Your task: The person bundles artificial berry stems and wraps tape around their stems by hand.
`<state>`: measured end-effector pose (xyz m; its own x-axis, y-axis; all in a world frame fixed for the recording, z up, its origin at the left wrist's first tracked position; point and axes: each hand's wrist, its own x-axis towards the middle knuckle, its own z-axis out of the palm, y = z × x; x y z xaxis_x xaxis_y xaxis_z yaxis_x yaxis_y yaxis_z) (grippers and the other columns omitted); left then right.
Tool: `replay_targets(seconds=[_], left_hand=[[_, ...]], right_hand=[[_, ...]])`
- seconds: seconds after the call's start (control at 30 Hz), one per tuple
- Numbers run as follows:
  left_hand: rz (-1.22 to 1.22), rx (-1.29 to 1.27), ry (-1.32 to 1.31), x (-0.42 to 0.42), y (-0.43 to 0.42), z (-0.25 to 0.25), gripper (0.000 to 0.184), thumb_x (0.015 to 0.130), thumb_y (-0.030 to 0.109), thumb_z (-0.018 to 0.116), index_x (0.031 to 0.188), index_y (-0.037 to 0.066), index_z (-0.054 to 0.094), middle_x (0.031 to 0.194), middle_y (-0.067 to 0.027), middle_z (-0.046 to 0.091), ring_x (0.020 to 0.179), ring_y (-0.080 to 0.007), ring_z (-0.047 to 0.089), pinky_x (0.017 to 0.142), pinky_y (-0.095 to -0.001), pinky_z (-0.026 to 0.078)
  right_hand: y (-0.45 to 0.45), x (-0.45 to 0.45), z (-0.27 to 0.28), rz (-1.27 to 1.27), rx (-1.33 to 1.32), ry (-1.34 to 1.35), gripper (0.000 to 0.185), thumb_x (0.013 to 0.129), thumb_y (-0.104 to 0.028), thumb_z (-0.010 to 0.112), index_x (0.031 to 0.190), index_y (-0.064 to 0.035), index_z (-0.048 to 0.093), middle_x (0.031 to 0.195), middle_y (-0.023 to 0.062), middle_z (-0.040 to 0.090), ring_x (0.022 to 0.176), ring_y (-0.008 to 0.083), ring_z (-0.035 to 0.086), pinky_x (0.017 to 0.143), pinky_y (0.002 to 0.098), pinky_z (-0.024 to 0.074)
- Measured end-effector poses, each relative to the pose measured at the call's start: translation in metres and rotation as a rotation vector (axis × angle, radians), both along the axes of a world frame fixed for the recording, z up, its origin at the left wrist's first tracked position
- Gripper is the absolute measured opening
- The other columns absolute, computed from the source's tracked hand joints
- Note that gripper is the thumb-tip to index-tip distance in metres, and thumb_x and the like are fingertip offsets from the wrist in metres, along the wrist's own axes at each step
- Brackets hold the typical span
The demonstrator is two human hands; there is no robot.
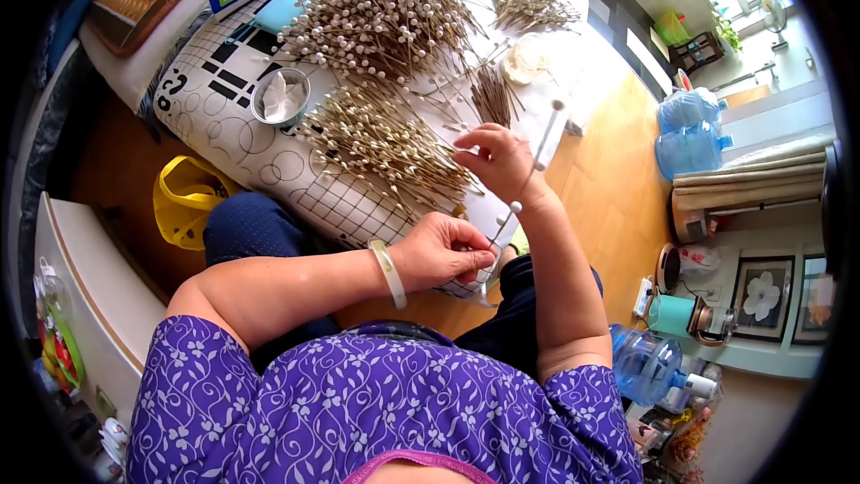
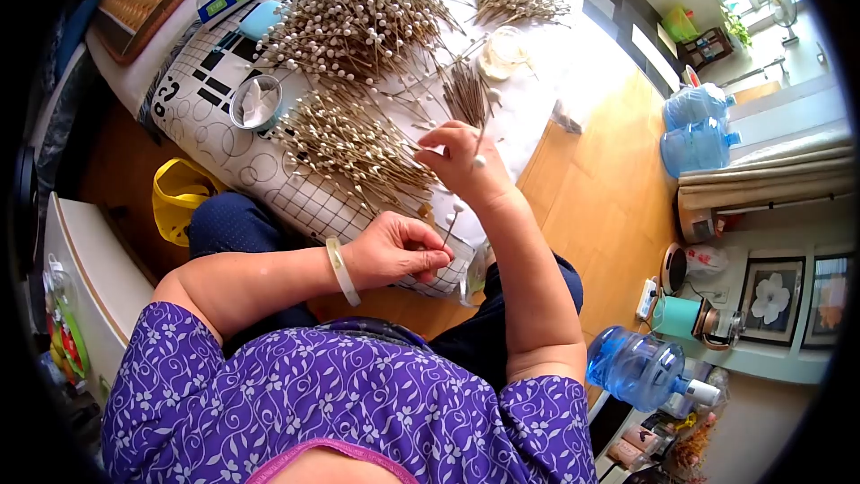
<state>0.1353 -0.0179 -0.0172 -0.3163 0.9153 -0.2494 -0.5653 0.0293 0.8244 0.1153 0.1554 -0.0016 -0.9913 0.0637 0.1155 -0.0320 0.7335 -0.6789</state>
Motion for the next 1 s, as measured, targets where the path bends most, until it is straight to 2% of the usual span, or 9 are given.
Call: replay_targets(seconds=[0.07, 0.17, 0.47, 0.73, 0.8, 0.83, 0.87, 0.93, 1.0], left_hand=[[-0.008, 0.002, 0.007, -0.002, 0.001, 0.001, 0.010, 0.080, 0.008, 0.062, 0.086, 0.000, 0.063, 0.073, -0.0028, 0.062, 0.060, -0.0062, 0.056, 0.055, -0.0195, 0.048], [-0.020, 0.002, 0.012, -0.005, 0.000, 0.005, 0.010, 0.080, 0.007, 0.062, 0.086, 0.000, 0.063, 0.072, -0.0029, 0.061, 0.059, -0.0060, 0.055, 0.055, -0.0195, 0.048], [-0.062, 0.033, 0.040, -0.003, 0.001, 0.006, 0.010, 0.080, 0.008, 0.062, 0.086, 0.000, 0.062, 0.072, -0.0024, 0.061, 0.060, -0.0055, 0.054, 0.054, -0.0196, 0.046], [-0.073, 0.019, 0.066, -0.003, 0.004, 0.005, 0.011, 0.080, 0.008, 0.061, 0.086, -0.001, 0.062, 0.072, -0.0024, 0.061, 0.060, -0.0059, 0.054, 0.055, -0.0203, 0.047], [-0.067, 0.023, 0.074, -0.003, 0.004, 0.005, 0.011, 0.080, 0.008, 0.061, 0.086, -0.001, 0.062, 0.072, -0.0024, 0.061, 0.060, -0.0060, 0.054, 0.055, -0.0203, 0.047], [-0.070, 0.036, 0.073, -0.004, 0.004, 0.005, 0.011, 0.080, 0.008, 0.061, 0.086, 0.000, 0.062, 0.072, -0.0024, 0.061, 0.060, -0.0061, 0.054, 0.055, -0.0204, 0.047], [-0.074, 0.049, 0.071, -0.004, 0.004, 0.004, 0.011, 0.080, 0.009, 0.062, 0.086, 0.000, 0.062, 0.072, -0.0025, 0.061, 0.060, -0.0061, 0.054, 0.055, -0.0205, 0.047], [-0.077, 0.039, 0.064, -0.002, 0.003, 0.005, 0.011, 0.080, 0.009, 0.061, 0.086, 0.000, 0.062, 0.072, -0.0024, 0.061, 0.060, -0.0061, 0.055, 0.055, -0.0204, 0.047], [-0.083, 0.027, 0.062, -0.002, 0.004, 0.006, 0.011, 0.080, 0.009, 0.061, 0.086, 0.000, 0.062, 0.072, -0.0023, 0.061, 0.060, -0.0061, 0.055, 0.055, -0.0203, 0.047]], right_hand=[[0.000, -0.004, -0.005, 0.039, 0.170, -0.077, 0.013, 0.074, -0.018, 0.063, 0.080, -0.0067, 0.064, 0.078, 0.0103, 0.061, 0.071, 0.0252, 0.059, 0.066, 0.0331, 0.0468], [-0.001, -0.004, 0.002, 0.060, 0.328, -0.057, 0.013, 0.075, -0.019, 0.061, 0.081, -0.0080, 0.064, 0.077, 0.0108, 0.060, 0.068, 0.0257, 0.059, 0.063, 0.0337, 0.0463], [-0.006, -0.003, 0.006, 0.076, 0.318, -0.102, 0.010, 0.074, -0.014, 0.060, 0.081, -0.0065, 0.063, 0.074, 0.0108, 0.060, 0.071, 0.0280, 0.058, 0.065, 0.0346, 0.0463], [0.003, 0.000, 0.019, 0.044, 0.169, 0.013, 0.008, 0.070, -0.009, 0.062, 0.078, -0.0054, 0.064, 0.070, 0.0089, 0.059, 0.061, 0.0215, 0.058, 0.058, 0.0305, 0.0464], [0.007, 0.002, 0.020, 0.086, 0.353, -0.105, 0.009, 0.069, -0.009, 0.062, 0.077, -0.0055, 0.064, 0.067, 0.0080, 0.059, 0.059, 0.0193, 0.058, 0.056, 0.0293, 0.0462], [0.009, 0.004, 0.022, 0.046, 0.315, -0.147, 0.008, 0.069, -0.008, 0.058, 0.074, -0.0042, 0.063, 0.067, 0.0116, 0.058, 0.066, 0.0272, 0.059, 0.060, 0.0333, 0.0467], [0.010, 0.004, 0.025, 0.049, 0.317, -0.149, 0.008, 0.069, -0.008, 0.058, 0.074, -0.0042, 0.063, 0.067, 0.0116, 0.058, 0.066, 0.0272, 0.059, 0.060, 0.0333, 0.0467], [0.010, 0.007, 0.030, -0.005, 0.120, -0.189, 0.010, 0.070, -0.010, 0.058, 0.073, -0.0025, 0.063, 0.066, 0.0135, 0.059, 0.065, 0.0280, 0.059, 0.061, 0.0336, 0.0469], [0.015, 0.005, 0.021, 0.007, 0.138, -0.181, 0.011, 0.070, -0.010, 0.058, 0.073, -0.0009, 0.063, 0.066, 0.0152, 0.060, 0.063, 0.0282, 0.059, 0.061, 0.0335, 0.0471]])
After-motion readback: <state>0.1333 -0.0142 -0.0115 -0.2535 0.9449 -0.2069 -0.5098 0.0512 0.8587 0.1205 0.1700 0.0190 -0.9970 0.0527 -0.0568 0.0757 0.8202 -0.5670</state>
